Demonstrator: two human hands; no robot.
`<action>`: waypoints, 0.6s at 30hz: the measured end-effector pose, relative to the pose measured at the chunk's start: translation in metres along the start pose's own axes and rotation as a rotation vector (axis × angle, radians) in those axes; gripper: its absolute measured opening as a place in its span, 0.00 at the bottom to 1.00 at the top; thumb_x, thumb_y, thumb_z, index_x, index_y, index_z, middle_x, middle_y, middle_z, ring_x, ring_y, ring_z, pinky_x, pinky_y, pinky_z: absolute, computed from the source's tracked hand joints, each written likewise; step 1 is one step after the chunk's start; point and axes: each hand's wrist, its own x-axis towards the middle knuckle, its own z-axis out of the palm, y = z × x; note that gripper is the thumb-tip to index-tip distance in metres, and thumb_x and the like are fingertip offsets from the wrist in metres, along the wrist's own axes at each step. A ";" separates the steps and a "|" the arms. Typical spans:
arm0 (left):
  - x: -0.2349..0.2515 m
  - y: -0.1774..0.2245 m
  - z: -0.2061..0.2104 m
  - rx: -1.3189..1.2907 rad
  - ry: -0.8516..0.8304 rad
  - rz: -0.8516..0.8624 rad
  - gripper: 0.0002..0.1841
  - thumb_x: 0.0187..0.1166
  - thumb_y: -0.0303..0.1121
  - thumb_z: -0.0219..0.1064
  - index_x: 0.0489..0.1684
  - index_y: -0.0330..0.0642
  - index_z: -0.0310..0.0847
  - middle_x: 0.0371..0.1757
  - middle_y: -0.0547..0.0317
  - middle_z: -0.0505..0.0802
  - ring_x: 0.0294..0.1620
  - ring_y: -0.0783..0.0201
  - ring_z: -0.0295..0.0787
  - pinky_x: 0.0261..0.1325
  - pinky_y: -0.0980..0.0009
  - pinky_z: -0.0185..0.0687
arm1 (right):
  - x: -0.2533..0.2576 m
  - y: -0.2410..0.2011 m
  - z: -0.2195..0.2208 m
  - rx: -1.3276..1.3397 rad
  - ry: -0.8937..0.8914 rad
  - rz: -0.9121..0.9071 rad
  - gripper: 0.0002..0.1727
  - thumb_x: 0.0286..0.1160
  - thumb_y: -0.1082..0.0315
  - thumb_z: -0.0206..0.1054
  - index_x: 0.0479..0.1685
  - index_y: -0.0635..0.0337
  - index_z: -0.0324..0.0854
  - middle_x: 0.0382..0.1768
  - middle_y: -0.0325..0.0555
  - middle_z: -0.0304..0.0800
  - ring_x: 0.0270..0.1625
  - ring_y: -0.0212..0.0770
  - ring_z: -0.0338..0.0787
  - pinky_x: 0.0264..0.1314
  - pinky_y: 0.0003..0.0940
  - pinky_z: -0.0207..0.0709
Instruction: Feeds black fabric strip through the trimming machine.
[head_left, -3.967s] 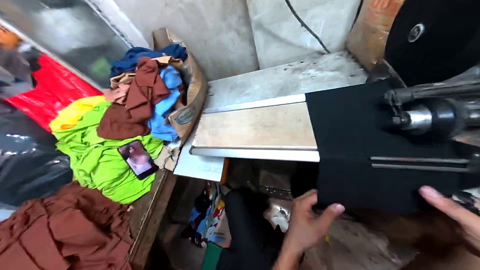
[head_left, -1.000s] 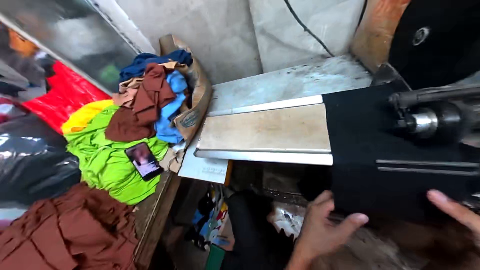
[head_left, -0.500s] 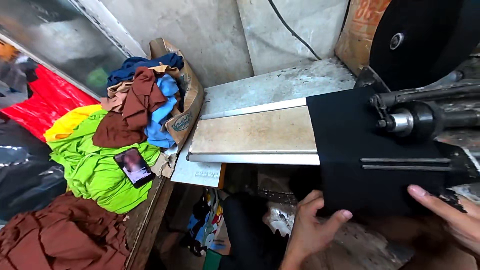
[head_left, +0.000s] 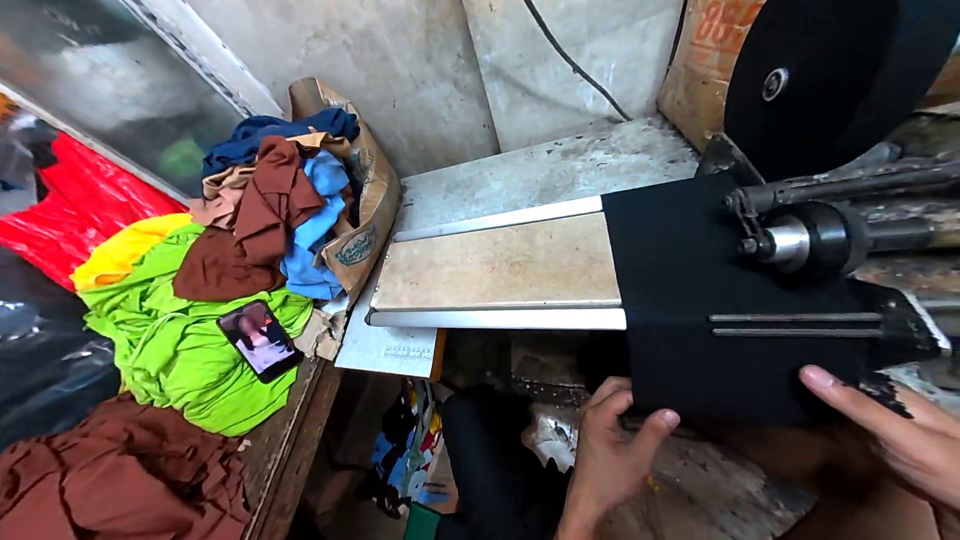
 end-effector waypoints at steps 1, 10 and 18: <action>-0.001 0.000 0.000 0.004 -0.005 -0.005 0.12 0.78 0.30 0.71 0.46 0.26 0.89 0.59 0.45 0.91 0.66 0.61 0.85 0.72 0.64 0.81 | 0.000 0.002 0.001 -0.001 0.006 -0.007 0.14 0.86 0.49 0.62 0.63 0.34 0.82 0.57 0.16 0.92 0.62 0.19 0.87 0.72 0.26 0.80; -0.009 -0.013 0.002 0.015 0.001 -0.021 0.12 0.78 0.37 0.74 0.49 0.38 0.92 0.63 0.53 0.92 0.68 0.62 0.87 0.73 0.62 0.85 | 0.000 -0.012 0.002 -0.053 -0.015 0.064 0.18 0.87 0.49 0.59 0.60 0.47 0.85 0.52 0.24 0.95 0.58 0.22 0.90 0.69 0.28 0.84; -0.010 -0.013 0.002 0.026 0.017 -0.048 0.06 0.77 0.35 0.74 0.39 0.43 0.92 0.56 0.61 0.93 0.63 0.68 0.87 0.68 0.69 0.85 | 0.003 -0.015 -0.003 -0.072 -0.085 0.106 0.18 0.90 0.54 0.55 0.59 0.56 0.85 0.51 0.30 0.95 0.58 0.23 0.90 0.69 0.29 0.83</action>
